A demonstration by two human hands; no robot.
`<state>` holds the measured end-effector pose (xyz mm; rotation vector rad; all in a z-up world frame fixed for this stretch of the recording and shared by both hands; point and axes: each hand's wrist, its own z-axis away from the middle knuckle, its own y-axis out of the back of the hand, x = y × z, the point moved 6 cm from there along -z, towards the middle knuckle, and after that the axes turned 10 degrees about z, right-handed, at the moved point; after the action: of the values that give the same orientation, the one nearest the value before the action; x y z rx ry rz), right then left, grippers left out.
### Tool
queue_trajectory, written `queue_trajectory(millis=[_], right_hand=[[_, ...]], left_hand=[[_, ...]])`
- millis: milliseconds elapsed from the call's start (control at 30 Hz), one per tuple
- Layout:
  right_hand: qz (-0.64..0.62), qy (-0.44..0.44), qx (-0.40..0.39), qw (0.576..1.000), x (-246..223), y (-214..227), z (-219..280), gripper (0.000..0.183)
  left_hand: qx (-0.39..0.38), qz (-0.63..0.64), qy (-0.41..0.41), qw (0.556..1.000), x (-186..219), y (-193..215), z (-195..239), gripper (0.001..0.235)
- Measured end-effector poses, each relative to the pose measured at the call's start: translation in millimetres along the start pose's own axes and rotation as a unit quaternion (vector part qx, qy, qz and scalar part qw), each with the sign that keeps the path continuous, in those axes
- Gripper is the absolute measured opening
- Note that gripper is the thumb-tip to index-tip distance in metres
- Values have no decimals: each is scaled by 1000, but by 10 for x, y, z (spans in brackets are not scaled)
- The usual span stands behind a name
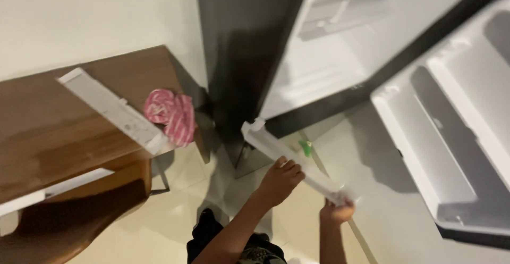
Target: The person cleans the exterior of a black refrigerator using a spray bottle and a pink cloth. They then open the refrigerator, remove several plastic drawers and an ice tray, and place them on a nearby table. Finally, they wipe the interior surfaces of the refrigerator door and shelves with the cloth.
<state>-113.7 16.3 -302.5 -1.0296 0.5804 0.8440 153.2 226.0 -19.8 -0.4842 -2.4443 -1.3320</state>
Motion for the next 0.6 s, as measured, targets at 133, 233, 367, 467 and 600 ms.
queue_trajectory(millis=[133,233,367,467,600], right_hand=[[77,-105,-67,989,134,-952,1465,39],[46,-257,-220,940,556,-1293,1844,50],[97,-337,-347,870,1160,-1594,2063,54],[90,-321,-391,858,1582,-2017,2351,51],[72,-291,-449,842,2102,-2594,2995,53]], left_hand=[[1,-93,14,996,-353,528,421,18],[-68,-73,90,991,-893,701,836,16],[90,-53,188,977,-1191,1452,1323,35],[310,-79,288,902,-992,2230,1519,44],[529,279,384,704,-1512,1793,2162,52]])
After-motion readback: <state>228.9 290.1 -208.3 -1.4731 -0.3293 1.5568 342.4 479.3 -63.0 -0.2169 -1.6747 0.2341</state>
